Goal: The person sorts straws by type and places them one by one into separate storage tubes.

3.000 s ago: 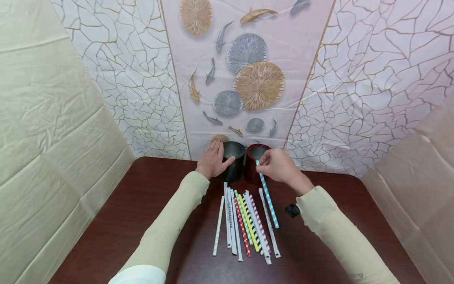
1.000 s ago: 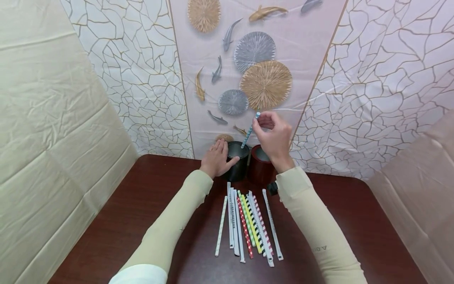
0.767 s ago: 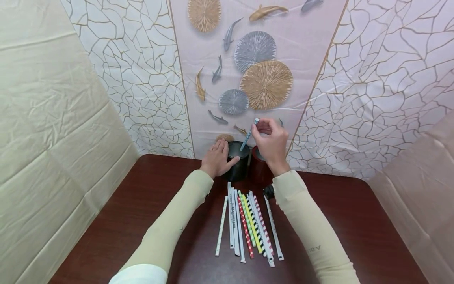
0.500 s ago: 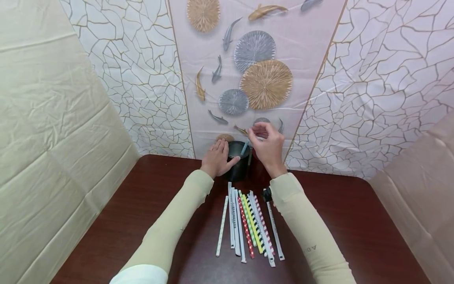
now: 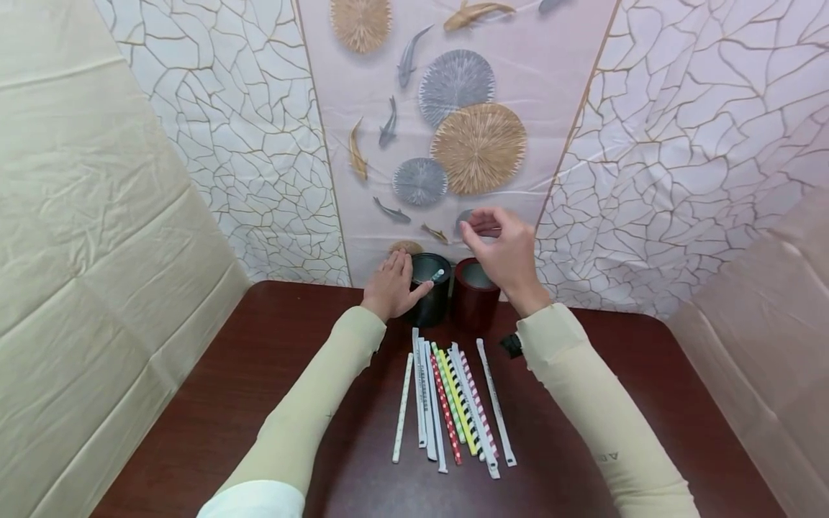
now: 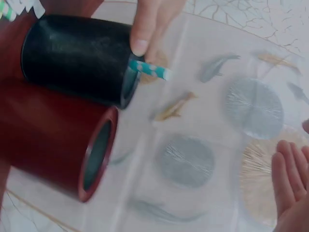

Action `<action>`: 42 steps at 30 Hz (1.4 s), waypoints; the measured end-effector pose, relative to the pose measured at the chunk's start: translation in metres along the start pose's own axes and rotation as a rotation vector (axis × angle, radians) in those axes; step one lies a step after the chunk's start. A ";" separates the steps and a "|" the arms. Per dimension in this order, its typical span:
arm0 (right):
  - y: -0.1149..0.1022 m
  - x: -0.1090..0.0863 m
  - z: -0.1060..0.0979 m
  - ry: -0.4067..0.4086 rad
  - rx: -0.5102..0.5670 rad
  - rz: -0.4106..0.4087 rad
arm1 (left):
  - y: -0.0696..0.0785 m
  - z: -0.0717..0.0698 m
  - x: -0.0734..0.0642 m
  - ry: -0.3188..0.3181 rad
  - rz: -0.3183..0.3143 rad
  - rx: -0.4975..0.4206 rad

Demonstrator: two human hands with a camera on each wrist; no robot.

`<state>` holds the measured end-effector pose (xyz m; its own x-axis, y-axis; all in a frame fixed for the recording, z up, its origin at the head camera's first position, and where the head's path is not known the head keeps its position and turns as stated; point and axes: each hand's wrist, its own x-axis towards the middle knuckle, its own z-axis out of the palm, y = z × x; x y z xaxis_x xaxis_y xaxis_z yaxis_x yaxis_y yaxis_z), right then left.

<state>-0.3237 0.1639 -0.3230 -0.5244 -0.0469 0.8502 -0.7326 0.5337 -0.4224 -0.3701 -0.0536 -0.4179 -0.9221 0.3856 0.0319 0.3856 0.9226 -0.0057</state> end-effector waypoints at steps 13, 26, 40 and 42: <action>-0.029 0.002 -0.042 -0.261 -0.165 0.018 | -0.001 0.001 -0.001 0.007 0.017 -0.012; -0.026 -0.033 -0.055 -0.609 -0.295 0.206 | -0.002 0.002 0.001 0.010 0.010 0.007; -0.005 -0.087 -0.046 -0.932 -0.280 0.368 | -0.001 0.001 0.000 0.005 0.005 0.005; -0.003 -0.092 -0.042 -0.964 -0.282 0.398 | -0.001 0.001 0.000 0.004 0.006 0.006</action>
<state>-0.2547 0.2020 -0.3868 -0.9139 -0.4059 0.0105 -0.3721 0.8268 -0.4218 -0.3709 -0.0541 -0.4190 -0.9198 0.3906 0.0361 0.3905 0.9205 -0.0115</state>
